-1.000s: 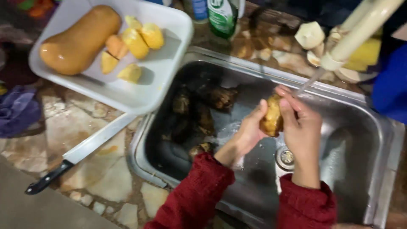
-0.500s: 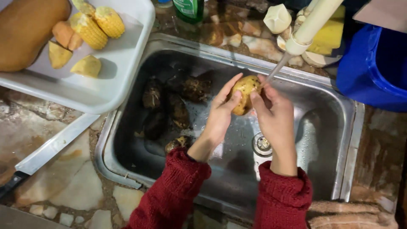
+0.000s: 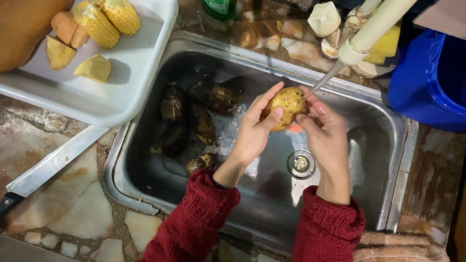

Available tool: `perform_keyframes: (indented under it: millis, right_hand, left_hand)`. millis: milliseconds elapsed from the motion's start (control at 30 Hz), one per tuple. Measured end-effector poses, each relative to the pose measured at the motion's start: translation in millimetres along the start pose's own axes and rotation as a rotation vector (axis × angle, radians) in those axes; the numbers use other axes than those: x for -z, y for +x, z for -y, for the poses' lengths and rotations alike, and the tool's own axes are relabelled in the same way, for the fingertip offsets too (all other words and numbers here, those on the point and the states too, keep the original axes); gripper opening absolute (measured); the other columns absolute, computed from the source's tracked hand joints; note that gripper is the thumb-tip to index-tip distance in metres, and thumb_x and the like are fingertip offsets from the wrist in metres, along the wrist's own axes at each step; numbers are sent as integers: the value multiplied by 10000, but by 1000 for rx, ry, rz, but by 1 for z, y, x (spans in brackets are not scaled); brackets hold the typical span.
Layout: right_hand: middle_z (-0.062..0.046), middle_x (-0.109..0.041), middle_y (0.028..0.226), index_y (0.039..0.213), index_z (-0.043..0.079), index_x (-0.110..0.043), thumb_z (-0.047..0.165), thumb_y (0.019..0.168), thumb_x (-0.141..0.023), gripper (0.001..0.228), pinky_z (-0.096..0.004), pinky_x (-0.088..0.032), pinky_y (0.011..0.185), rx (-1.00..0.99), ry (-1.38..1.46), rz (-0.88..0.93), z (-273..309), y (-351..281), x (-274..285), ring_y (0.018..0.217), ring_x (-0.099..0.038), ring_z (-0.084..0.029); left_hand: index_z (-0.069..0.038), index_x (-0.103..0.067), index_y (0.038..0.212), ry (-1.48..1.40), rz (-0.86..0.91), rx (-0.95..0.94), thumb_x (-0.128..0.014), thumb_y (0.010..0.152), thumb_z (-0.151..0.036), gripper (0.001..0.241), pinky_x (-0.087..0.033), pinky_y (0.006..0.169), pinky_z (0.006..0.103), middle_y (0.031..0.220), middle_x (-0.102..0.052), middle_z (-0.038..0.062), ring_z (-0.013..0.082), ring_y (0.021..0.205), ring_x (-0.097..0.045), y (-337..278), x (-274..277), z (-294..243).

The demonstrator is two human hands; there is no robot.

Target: Washing and cleaning potatoes and other vegetables in a kitchen sink.

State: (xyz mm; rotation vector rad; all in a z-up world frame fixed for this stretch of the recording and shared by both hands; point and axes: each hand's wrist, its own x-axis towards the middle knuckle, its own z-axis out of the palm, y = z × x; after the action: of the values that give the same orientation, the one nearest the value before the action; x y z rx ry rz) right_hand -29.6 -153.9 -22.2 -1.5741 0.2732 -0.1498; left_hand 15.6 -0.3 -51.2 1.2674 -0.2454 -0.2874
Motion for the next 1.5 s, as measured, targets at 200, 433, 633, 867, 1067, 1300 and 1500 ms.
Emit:
perform_keyframes:
  millis: [200,433,633,867,1067,1300,1500]
  right_hand:
    - [-39,-669,1080,1383,-53,-678,-44,1017,-635,369,-179,-425,687,-66,216,-121,-12,1,3,823,-537,-53]
    - [-71,-721,1206,1291,-45,-654,-54,933,-573,368,-209,-592,830,-145,356,-164,8,5,-15,967,-705,-95]
    - [-114,-706,1201,1295,-51,-689,-63,923,-612,379,-202,-554,750,-202,314,-210,-2,6,-11,925,-676,-104]
    - [-82,-732,1139,1256,-61,-686,-74,900,-565,376,-208,-576,773,-169,339,-182,9,5,-13,929,-700,-105]
    - [-37,-685,927,1240,-68,-731,-38,948,-622,313,-182,-462,633,-158,311,-251,-7,6,-13,705,-542,-52]
    - [-55,-742,1070,1180,-76,-706,-19,929,-609,276,-156,-425,548,-109,259,-259,9,4,-19,692,-560,-5]
    - [-120,-713,1085,1239,-94,-726,2,1007,-620,272,-175,-484,614,-108,283,-237,-11,5,-12,774,-615,-59]
  left_hand:
    - [-81,-572,1468,111,93,-42,-681,991,-31,492,-484,1101,288,1369,-602,74,167,1268,-598,-1,8,-12]
    - [-68,-594,1444,77,96,-52,-673,967,19,491,-464,1138,303,1402,-595,85,189,1307,-587,1,14,-17]
    - [-70,-598,1432,97,95,-62,-673,952,48,500,-459,1140,304,1401,-588,81,189,1308,-582,-1,15,-19]
    - [-78,-601,1429,154,103,-93,-673,949,56,504,-469,1143,311,1422,-593,88,203,1325,-589,-2,14,-24]
    - [-95,-618,1408,236,89,-136,-702,918,59,520,-500,1130,319,1425,-599,87,210,1318,-608,-4,11,-30]
    - [-115,-634,1388,295,80,-128,-709,904,63,522,-521,1113,314,1420,-618,83,215,1308,-631,-6,9,-41]
    - [-116,-641,1375,347,82,-165,-721,871,76,545,-518,1110,322,1390,-633,84,223,1295,-633,-4,12,-42]
